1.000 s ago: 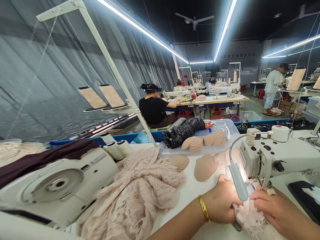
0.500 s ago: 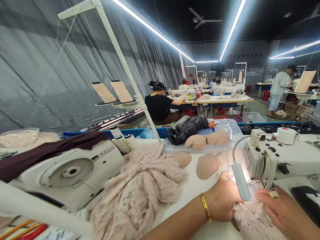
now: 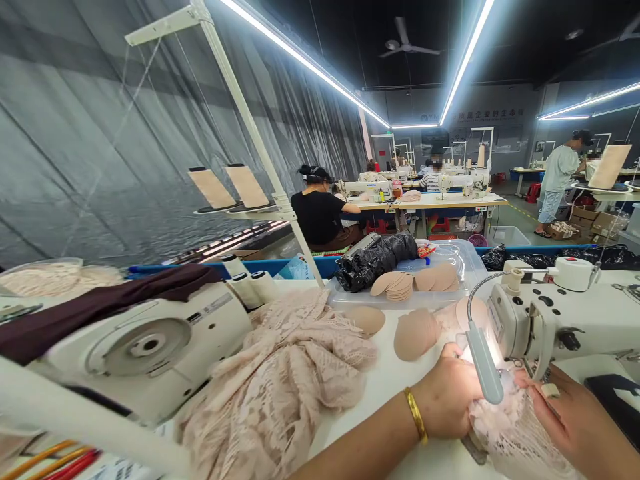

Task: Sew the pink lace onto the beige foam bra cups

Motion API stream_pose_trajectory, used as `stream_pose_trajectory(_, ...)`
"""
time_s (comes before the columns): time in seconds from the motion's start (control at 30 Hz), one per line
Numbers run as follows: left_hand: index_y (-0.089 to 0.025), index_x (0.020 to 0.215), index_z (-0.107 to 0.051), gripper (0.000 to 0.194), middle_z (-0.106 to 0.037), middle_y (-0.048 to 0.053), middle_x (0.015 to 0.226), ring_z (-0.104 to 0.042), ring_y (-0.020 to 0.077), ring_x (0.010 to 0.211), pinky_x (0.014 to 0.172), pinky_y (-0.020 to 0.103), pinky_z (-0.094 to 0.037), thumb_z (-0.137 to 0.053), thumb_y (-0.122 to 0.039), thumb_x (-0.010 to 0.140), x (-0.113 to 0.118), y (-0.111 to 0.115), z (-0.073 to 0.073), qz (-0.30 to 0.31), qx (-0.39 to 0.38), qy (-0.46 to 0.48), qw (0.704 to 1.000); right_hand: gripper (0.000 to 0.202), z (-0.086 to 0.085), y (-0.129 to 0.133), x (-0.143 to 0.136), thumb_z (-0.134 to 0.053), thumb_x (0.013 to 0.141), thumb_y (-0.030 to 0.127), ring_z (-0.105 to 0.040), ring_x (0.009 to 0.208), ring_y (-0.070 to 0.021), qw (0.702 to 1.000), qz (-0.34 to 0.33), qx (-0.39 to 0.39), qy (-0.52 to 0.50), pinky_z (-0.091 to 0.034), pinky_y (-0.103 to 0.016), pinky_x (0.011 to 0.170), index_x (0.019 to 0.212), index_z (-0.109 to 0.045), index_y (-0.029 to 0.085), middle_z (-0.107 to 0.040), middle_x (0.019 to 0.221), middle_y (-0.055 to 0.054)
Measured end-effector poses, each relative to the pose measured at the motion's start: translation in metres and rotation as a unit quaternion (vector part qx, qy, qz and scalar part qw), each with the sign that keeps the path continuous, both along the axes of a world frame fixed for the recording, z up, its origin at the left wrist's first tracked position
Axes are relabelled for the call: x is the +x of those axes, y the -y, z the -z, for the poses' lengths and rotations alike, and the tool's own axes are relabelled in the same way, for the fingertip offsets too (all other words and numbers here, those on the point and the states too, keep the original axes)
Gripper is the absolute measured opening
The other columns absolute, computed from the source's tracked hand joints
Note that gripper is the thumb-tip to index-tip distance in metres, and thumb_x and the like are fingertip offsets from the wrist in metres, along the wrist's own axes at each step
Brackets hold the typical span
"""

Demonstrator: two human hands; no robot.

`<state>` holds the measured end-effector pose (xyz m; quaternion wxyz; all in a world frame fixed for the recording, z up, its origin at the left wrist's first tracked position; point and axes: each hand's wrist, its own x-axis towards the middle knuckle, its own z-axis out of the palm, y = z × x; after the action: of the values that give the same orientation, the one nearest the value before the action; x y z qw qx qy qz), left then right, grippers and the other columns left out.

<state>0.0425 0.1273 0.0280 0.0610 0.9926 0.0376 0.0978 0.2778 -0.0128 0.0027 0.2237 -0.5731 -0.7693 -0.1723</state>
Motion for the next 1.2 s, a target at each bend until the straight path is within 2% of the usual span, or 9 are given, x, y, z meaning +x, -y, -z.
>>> stream_pose_trajectory(0.2,-0.021,0.089,-0.058,0.016,-0.072,-0.002,0.098,-0.065,0.0213,0.091,0.102,0.05,-0.032,-0.065,-0.013,0.078,-0.009,0.003,-0.012,-0.008,-0.047,-0.027,0.998,0.032,-0.004,0.008,0.0,-0.045,0.107,0.021,-0.082,0.094,-0.0254,0.999,-0.045,0.017,-0.007,-0.067,-0.039,0.086,0.12,-0.074,0.024,-0.084,0.106,-0.008)
stream_pose_trajectory(0.33,-0.022,0.099,-0.063,0.014,-0.071,0.005,0.112,-0.063,0.0276,0.101,0.104,0.054,-0.033,-0.065,-0.023,0.086,-0.014,0.017,-0.02,-0.068,-0.005,-0.04,0.997,0.038,-0.007,0.01,-0.013,-0.067,0.1,0.035,-0.08,0.104,-0.0271,0.992,-0.116,-0.048,-0.017,-0.064,-0.039,0.09,0.138,-0.063,0.029,-0.082,0.121,-0.006)
stream_pose_trajectory(0.4,-0.02,0.106,-0.066,0.02,-0.07,0.011,0.113,-0.061,0.032,0.101,0.099,0.054,-0.037,-0.065,-0.033,0.091,-0.011,0.028,-0.021,-0.119,0.014,-0.057,0.991,0.037,-0.002,0.007,-0.019,-0.07,0.098,0.033,-0.079,0.107,-0.0273,0.991,-0.112,-0.072,-0.024,-0.063,-0.037,0.087,0.135,-0.063,0.029,-0.082,0.117,-0.004)
stream_pose_trajectory(0.53,-0.017,0.123,-0.065,0.037,-0.068,0.017,0.116,-0.06,0.0367,0.102,0.092,0.055,-0.041,-0.061,-0.042,0.096,-0.002,0.048,-0.024,-0.156,0.006,-0.104,0.982,0.036,0.009,0.001,-0.018,-0.05,0.1,0.008,-0.079,0.094,-0.0231,0.993,-0.077,-0.091,0.013,-0.06,-0.033,0.078,0.124,-0.066,0.029,-0.08,0.101,-0.001)
stream_pose_trajectory(0.63,-0.019,0.128,-0.063,0.052,-0.066,0.017,0.121,-0.06,0.0381,0.105,0.092,0.055,-0.043,-0.066,-0.057,0.092,-0.005,0.05,-0.03,-0.164,-0.043,-0.126,0.977,0.038,0.008,0.001,-0.008,-0.048,0.1,0.008,-0.076,0.085,-0.0227,0.995,-0.051,-0.078,0.018,-0.059,-0.031,0.073,0.119,-0.072,0.03,-0.079,0.103,-0.004)
stream_pose_trajectory(0.73,-0.02,0.121,-0.064,0.057,-0.064,0.018,0.127,-0.059,0.0406,0.112,0.091,0.053,-0.044,-0.07,-0.064,0.086,-0.019,0.039,-0.04,-0.109,-0.078,-0.162,0.978,0.035,0.004,0.004,0.004,-0.049,0.102,0.014,-0.077,0.096,-0.0266,0.998,-0.026,-0.062,-0.009,-0.062,-0.034,0.079,0.114,-0.077,0.029,-0.079,0.105,-0.009)
stream_pose_trajectory(0.9,-0.021,0.128,-0.062,0.05,-0.063,0.016,0.141,-0.061,0.0388,0.117,0.088,0.048,-0.041,-0.064,-0.051,0.089,-0.034,0.018,-0.047,0.04,-0.143,-0.175,0.973,0.03,0.006,0.007,0.017,-0.058,0.101,0.022,-0.073,0.117,-0.0329,0.991,-0.033,-0.121,-0.056,-0.063,-0.048,0.095,0.113,-0.081,0.037,-0.081,0.115,-0.007)
stream_pose_trajectory(1.07,-0.027,0.115,-0.067,0.032,-0.066,0.01,0.134,-0.061,0.039,0.112,0.083,0.045,-0.037,-0.069,-0.043,0.087,-0.025,0.016,-0.037,-0.005,-0.083,-0.146,0.986,0.036,-0.003,0.012,0.017,-0.052,0.094,0.009,-0.07,0.107,-0.0281,0.972,-0.05,-0.203,-0.107,-0.06,-0.044,0.093,0.093,-0.077,0.034,-0.077,0.105,-0.004)
stream_pose_trajectory(1.2,-0.026,0.104,-0.068,0.018,-0.071,0.006,0.12,-0.064,0.0331,0.109,0.086,0.042,-0.037,-0.072,-0.029,0.087,-0.019,0.018,-0.025,0.021,-0.067,-0.085,0.994,0.033,-0.014,0.016,0.019,-0.052,0.091,0.009,-0.069,0.109,-0.027,0.96,-0.067,-0.234,-0.135,-0.058,-0.043,0.096,0.089,-0.075,0.033,-0.077,0.099,-0.001)
